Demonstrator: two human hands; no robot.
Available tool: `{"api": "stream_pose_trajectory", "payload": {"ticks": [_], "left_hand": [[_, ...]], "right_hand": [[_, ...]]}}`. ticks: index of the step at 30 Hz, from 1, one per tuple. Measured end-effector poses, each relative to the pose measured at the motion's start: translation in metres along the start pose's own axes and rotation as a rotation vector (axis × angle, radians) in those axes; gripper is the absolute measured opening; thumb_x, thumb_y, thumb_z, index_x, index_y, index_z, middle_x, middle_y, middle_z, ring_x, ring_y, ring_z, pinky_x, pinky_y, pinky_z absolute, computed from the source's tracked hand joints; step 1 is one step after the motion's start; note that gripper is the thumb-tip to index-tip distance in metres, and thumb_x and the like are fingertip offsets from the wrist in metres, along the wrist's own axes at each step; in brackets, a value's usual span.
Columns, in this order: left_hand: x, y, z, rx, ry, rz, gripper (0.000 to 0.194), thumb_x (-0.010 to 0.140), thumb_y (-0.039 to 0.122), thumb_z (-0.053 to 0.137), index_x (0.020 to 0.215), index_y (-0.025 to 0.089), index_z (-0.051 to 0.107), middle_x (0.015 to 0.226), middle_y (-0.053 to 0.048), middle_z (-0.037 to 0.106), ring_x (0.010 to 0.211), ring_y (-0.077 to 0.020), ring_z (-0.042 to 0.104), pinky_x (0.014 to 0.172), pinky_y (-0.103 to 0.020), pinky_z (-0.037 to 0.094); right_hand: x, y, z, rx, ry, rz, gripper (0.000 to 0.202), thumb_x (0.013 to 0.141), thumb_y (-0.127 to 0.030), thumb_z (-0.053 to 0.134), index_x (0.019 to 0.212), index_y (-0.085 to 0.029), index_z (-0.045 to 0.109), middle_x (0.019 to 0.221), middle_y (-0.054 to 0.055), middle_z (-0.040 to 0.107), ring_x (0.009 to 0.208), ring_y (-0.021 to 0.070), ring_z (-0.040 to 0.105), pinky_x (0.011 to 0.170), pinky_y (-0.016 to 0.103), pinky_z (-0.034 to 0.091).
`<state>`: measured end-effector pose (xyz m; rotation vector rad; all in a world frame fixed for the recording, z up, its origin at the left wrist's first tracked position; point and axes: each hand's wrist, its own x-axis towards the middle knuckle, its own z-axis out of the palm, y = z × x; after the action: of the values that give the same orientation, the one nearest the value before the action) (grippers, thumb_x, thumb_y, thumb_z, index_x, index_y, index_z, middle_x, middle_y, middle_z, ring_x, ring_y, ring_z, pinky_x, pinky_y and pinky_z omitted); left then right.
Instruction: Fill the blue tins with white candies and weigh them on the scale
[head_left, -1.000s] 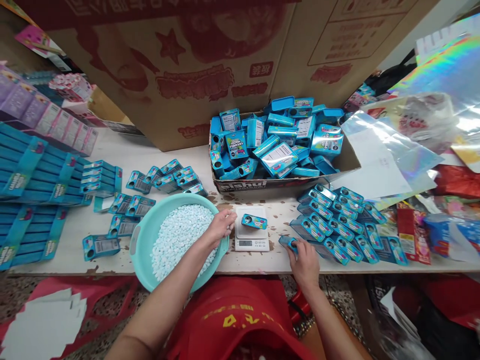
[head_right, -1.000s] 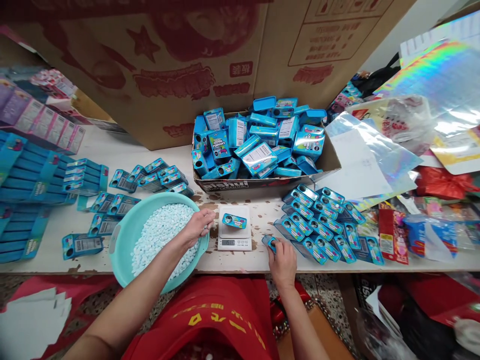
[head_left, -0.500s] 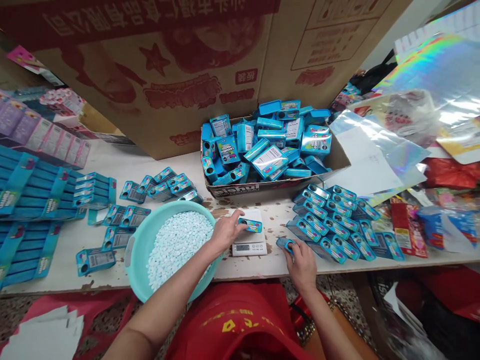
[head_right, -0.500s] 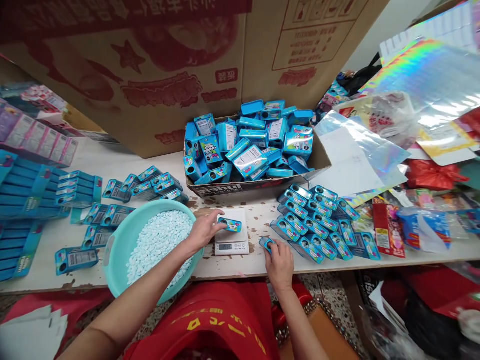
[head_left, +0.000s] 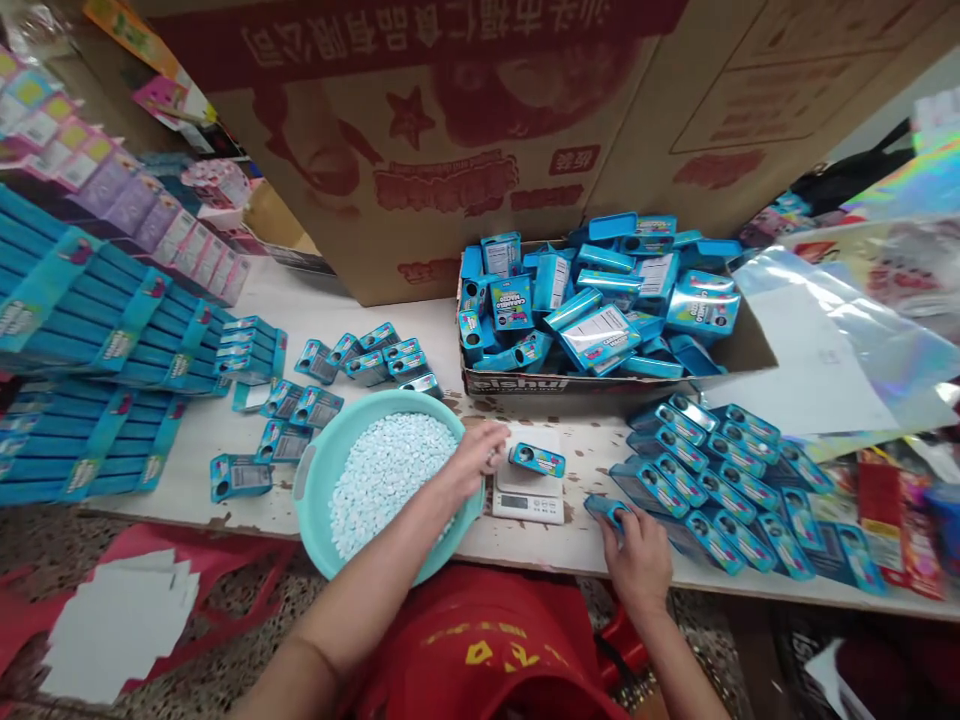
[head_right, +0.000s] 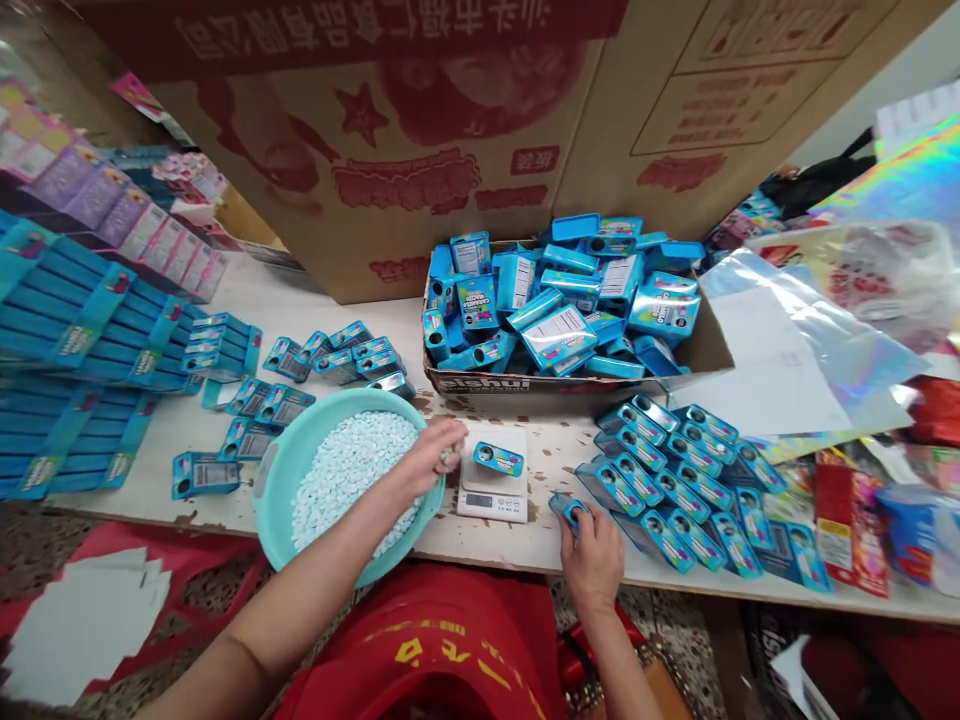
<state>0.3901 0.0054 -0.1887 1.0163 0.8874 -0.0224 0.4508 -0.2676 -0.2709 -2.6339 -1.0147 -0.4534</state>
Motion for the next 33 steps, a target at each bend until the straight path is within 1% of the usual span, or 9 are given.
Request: {"api": "stream_pose_trajectory", "payload": {"ticks": [2, 4, 8, 15, 18, 22, 26, 30, 33], "left_hand": [[-0.001, 0.007, -0.010, -0.210, -0.037, -0.067, 0.021, 0.066, 0.023, 0.069, 0.079, 0.014, 0.055, 0.062, 0.002, 0.048, 0.044, -0.0044, 0.039, 0.038, -0.016, 0.015], [-0.002, 0.012, -0.019, -0.263, -0.061, -0.048, 0.026, 0.062, 0.019, 0.070, 0.083, 0.013, 0.056, 0.064, 0.001, 0.051, 0.044, -0.0039, 0.041, 0.036, -0.014, 0.014], [-0.005, 0.013, -0.024, -0.154, -0.054, -0.016, 0.026, 0.066, 0.030, 0.071, 0.079, 0.013, 0.055, 0.054, 0.002, 0.048, 0.035, -0.0024, 0.033, 0.034, -0.014, 0.008], [-0.003, 0.001, -0.012, -0.027, -0.082, -0.028, 0.038, 0.066, 0.048, 0.070, 0.067, 0.015, 0.051, 0.047, 0.005, 0.038, 0.035, -0.0028, 0.027, 0.037, -0.018, 0.007], [-0.001, -0.005, -0.006, 0.223, -0.068, 0.076, 0.038, 0.074, 0.052, 0.060, 0.064, 0.016, 0.051, 0.044, 0.007, 0.031, 0.038, -0.0057, 0.024, 0.041, -0.021, 0.015], [0.000, -0.006, 0.008, 0.864, 0.009, 0.349, 0.034, 0.078, 0.050, 0.057, 0.065, 0.018, 0.055, 0.058, 0.000, 0.051, 0.059, -0.0146, 0.047, 0.055, -0.024, 0.029], [0.002, -0.006, 0.022, 1.284, 0.038, 0.346, 0.033, 0.080, 0.052, 0.055, 0.092, 0.022, 0.060, 0.068, -0.002, 0.059, 0.069, -0.0214, 0.055, 0.059, -0.027, 0.030], [0.008, -0.011, 0.022, 1.224, 0.032, 0.376, 0.029, 0.078, 0.047, 0.059, 0.093, 0.022, 0.058, 0.066, -0.001, 0.058, 0.067, -0.0201, 0.054, 0.060, -0.026, 0.030], [0.013, -0.014, 0.014, 0.882, 0.020, 0.388, 0.022, 0.080, 0.042, 0.054, 0.078, 0.020, 0.056, 0.060, 0.002, 0.053, 0.060, -0.0149, 0.049, 0.058, -0.024, 0.030]], "right_hand": [[0.001, -0.001, -0.001, -0.020, -0.001, -0.011, 0.024, 0.093, -0.037, 0.040, 0.087, -0.019, 0.055, 0.090, 0.014, 0.060, 0.081, 0.0260, 0.050, 0.072, 0.036, 0.040], [0.001, 0.000, -0.001, -0.044, 0.002, -0.014, 0.024, 0.093, -0.036, 0.040, 0.086, -0.019, 0.055, 0.090, 0.013, 0.060, 0.080, 0.0255, 0.049, 0.071, 0.035, 0.039], [0.000, 0.001, 0.000, -0.071, -0.001, -0.013, 0.024, 0.093, -0.036, 0.040, 0.086, -0.018, 0.055, 0.091, 0.013, 0.060, 0.080, 0.0251, 0.049, 0.069, 0.034, 0.038], [0.000, 0.002, 0.000, -0.078, -0.005, -0.004, 0.025, 0.094, -0.037, 0.039, 0.086, -0.018, 0.055, 0.092, 0.013, 0.061, 0.079, 0.0247, 0.048, 0.068, 0.033, 0.037], [0.000, 0.002, 0.000, -0.078, -0.003, -0.007, 0.025, 0.094, -0.036, 0.040, 0.086, -0.018, 0.055, 0.092, 0.013, 0.061, 0.079, 0.0244, 0.049, 0.068, 0.033, 0.037], [0.000, 0.002, 0.001, -0.085, 0.006, -0.008, 0.025, 0.094, -0.036, 0.040, 0.085, -0.018, 0.056, 0.092, 0.012, 0.061, 0.078, 0.0236, 0.049, 0.068, 0.033, 0.037], [0.001, 0.002, 0.000, -0.087, 0.016, -0.015, 0.026, 0.094, -0.036, 0.040, 0.085, -0.017, 0.056, 0.091, 0.012, 0.061, 0.077, 0.0230, 0.048, 0.067, 0.033, 0.037], [0.002, 0.002, -0.001, -0.091, 0.014, -0.021, 0.025, 0.094, -0.036, 0.041, 0.085, -0.018, 0.055, 0.091, 0.012, 0.061, 0.076, 0.0230, 0.048, 0.067, 0.033, 0.037], [0.003, 0.002, -0.001, -0.092, 0.018, -0.019, 0.025, 0.094, -0.036, 0.040, 0.085, -0.018, 0.055, 0.091, 0.012, 0.061, 0.076, 0.0233, 0.048, 0.067, 0.033, 0.037]]}}
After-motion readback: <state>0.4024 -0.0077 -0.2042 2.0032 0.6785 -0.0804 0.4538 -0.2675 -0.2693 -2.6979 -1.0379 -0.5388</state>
